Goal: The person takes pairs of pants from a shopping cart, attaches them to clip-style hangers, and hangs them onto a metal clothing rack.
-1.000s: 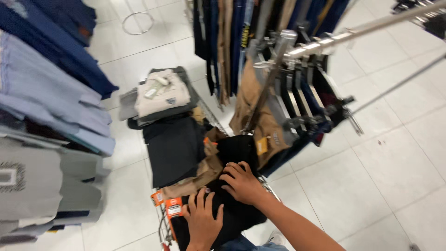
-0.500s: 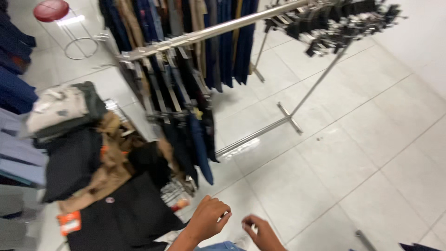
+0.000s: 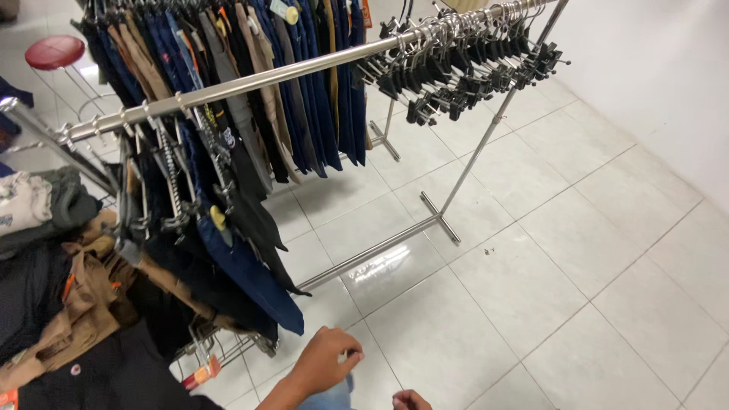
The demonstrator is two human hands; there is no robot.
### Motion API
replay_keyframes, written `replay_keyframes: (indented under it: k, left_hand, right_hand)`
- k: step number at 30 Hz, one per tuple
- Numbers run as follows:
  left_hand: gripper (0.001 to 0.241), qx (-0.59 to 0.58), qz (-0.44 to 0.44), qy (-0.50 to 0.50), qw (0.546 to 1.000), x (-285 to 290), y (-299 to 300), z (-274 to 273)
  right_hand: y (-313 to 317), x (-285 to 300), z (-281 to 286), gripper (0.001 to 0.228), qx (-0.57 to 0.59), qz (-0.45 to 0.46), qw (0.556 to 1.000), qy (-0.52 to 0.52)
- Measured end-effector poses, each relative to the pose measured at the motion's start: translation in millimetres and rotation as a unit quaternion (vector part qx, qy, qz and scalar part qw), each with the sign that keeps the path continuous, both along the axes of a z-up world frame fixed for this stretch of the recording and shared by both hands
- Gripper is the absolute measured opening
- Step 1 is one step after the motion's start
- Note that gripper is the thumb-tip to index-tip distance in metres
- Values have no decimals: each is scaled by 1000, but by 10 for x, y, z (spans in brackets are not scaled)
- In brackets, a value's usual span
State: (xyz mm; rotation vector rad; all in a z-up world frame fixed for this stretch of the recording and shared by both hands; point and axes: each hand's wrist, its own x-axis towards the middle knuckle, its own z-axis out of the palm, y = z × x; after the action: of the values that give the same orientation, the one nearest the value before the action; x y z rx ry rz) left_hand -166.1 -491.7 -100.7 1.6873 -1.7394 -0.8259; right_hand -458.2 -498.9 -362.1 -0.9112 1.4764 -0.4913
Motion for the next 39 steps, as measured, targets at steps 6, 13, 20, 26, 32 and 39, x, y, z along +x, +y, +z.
replay_keyframes:
  k: [6, 13, 20, 26, 32, 39]
  left_hand:
    - [11, 126, 397, 715, 562, 385, -1229, -900]
    - [10, 98, 353, 735, 571, 886, -3012, -207]
    - [28, 14, 264, 736, 623, 1345, -4446, 412]
    - [37, 2, 248, 769, 589, 1556, -4966, 380]
    - [12, -16, 249, 756, 605, 1739, -5198, -32]
    - [6, -55, 262, 711, 650, 1836, -5067, 73]
  right_hand:
    - [-1153, 668, 797, 13, -11, 143, 988, -55]
    - [-2898, 1520, 2190, 31, -46, 64, 983, -168]
    - [-4301, 2207, 3340, 57, -100, 29, 944, -314]
    - [-4698, 2402, 3678, 49, -93, 45, 963, -249]
    - [-4679, 2490, 3744, 32, -136, 118, 957, -228]
    - [-4623, 2543, 3721, 28, -182, 202, 929, -251]
